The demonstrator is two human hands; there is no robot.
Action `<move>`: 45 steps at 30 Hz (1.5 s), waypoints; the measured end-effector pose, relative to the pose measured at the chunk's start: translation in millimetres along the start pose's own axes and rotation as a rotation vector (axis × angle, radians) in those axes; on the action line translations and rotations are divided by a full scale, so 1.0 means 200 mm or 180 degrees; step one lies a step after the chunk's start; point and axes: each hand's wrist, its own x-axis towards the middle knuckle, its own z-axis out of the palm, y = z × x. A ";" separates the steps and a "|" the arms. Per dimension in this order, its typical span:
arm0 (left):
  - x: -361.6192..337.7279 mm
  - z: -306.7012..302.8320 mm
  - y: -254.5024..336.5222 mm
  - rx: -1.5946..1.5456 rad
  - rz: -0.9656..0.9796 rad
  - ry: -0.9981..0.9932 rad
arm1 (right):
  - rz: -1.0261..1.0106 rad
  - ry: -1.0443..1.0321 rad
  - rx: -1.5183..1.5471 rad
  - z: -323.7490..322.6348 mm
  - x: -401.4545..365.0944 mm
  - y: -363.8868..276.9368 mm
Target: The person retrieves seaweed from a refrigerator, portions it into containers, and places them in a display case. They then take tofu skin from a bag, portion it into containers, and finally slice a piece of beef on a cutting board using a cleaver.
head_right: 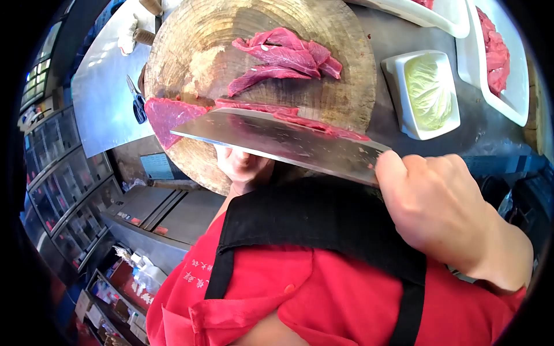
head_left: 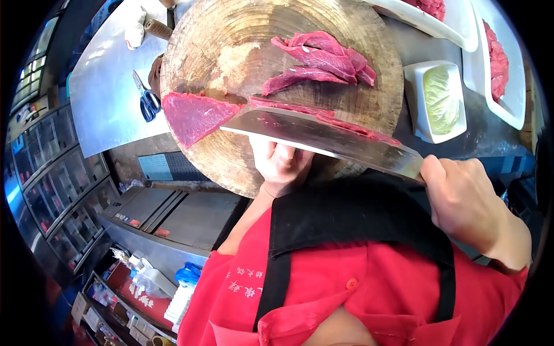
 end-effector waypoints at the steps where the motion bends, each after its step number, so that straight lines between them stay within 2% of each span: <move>1: -0.02 0.00 0.00 0.0009 -0.0024 -0.0002 | -0.0012 -0.0021 0.0009 0.00 0.00 0.00; 3: -0.06 0.01 0.02 -0.0381 -0.1285 -0.0245 | -0.0003 -0.0031 -0.0150 0.01 0.03 0.00; 4: -0.06 0.01 0.01 -0.0377 -0.1310 -0.0232 | -0.0018 -0.0055 -0.0153 0.02 0.05 0.00; 9: 0.03 0.02 0.02 -0.0238 -0.0617 -0.0166 | 0.0037 -0.0489 0.0259 -0.01 0.19 0.01; 10: 0.08 0.02 0.03 0.0138 -0.0158 -0.0039 | 0.0043 -0.0513 0.0250 0.00 0.23 0.01; 12: 0.13 0.00 0.06 0.0488 -0.0149 -0.0150 | 0.0089 -0.0553 0.0482 0.04 0.33 0.00; 13: 0.14 -0.01 0.07 0.0834 -0.0121 -0.0286 | -0.0097 -0.0386 0.0587 0.05 0.39 -0.01; 14: 0.10 -0.01 -0.01 0.0636 0.0117 0.0000 | -0.0403 -0.0104 0.0707 0.05 0.45 -0.03; 15: 0.15 -0.04 -0.01 0.0524 0.0298 -0.0137 | -0.0582 -0.0235 0.0708 0.05 0.50 -0.05; 17: 0.16 -0.05 0.00 0.0696 0.0496 -0.0158 | -0.0375 -0.0207 0.0283 0.08 0.49 -0.10; 19: 0.15 -0.03 -0.04 0.0630 0.0756 0.0120 | -0.0276 -0.0176 0.0356 0.10 0.41 -0.05; 20: 0.15 -0.04 -0.01 0.0666 0.0630 0.0110 | -0.0266 -0.0100 0.0327 0.10 0.33 -0.02; 21: 0.14 -0.02 -0.02 0.0603 0.0559 0.0240 | 0.0015 -0.0274 0.0178 0.09 0.26 0.00; 24: 0.15 -0.04 0.03 0.0711 0.0002 -0.0068 | 0.0269 -0.0110 0.0344 0.10 0.15 0.09; 26: 0.15 -0.04 0.05 0.0795 -0.0033 -0.0079 | 0.0521 0.0579 0.0531 0.12 0.15 0.12; 28: 0.15 -0.04 0.06 0.0833 -0.0093 -0.0051 | 0.0407 0.0739 0.0532 0.08 0.14 0.10; 30: 0.15 -0.02 0.07 0.0725 0.0007 -0.0060 | 0.0167 0.0893 0.0478 0.06 0.11 0.07; 34: 0.12 0.07 0.11 0.0560 0.0169 0.0018 | -0.0028 0.0787 0.0151 0.07 0.06 0.03; 39: 0.13 0.07 0.09 0.0614 0.0176 -0.0066 | 0.0047 0.0714 0.0159 0.07 -0.02 0.01; 41: 0.15 0.05 0.05 0.0416 0.0719 -0.0260 | 0.0082 0.0639 0.0176 0.07 -0.05 0.00; 42: 0.12 0.04 0.03 0.0420 0.0500 -0.0411 | 0.0102 0.0573 0.0158 0.06 -0.07 -0.02; 43: 0.10 0.01 0.00 0.0537 0.0267 -0.0916 | 0.0119 0.0496 0.0140 0.06 -0.08 -0.03; 45: 0.08 0.04 0.02 0.0281 0.0571 -0.0158 | 0.0147 0.0427 0.0019 0.06 -0.10 -0.04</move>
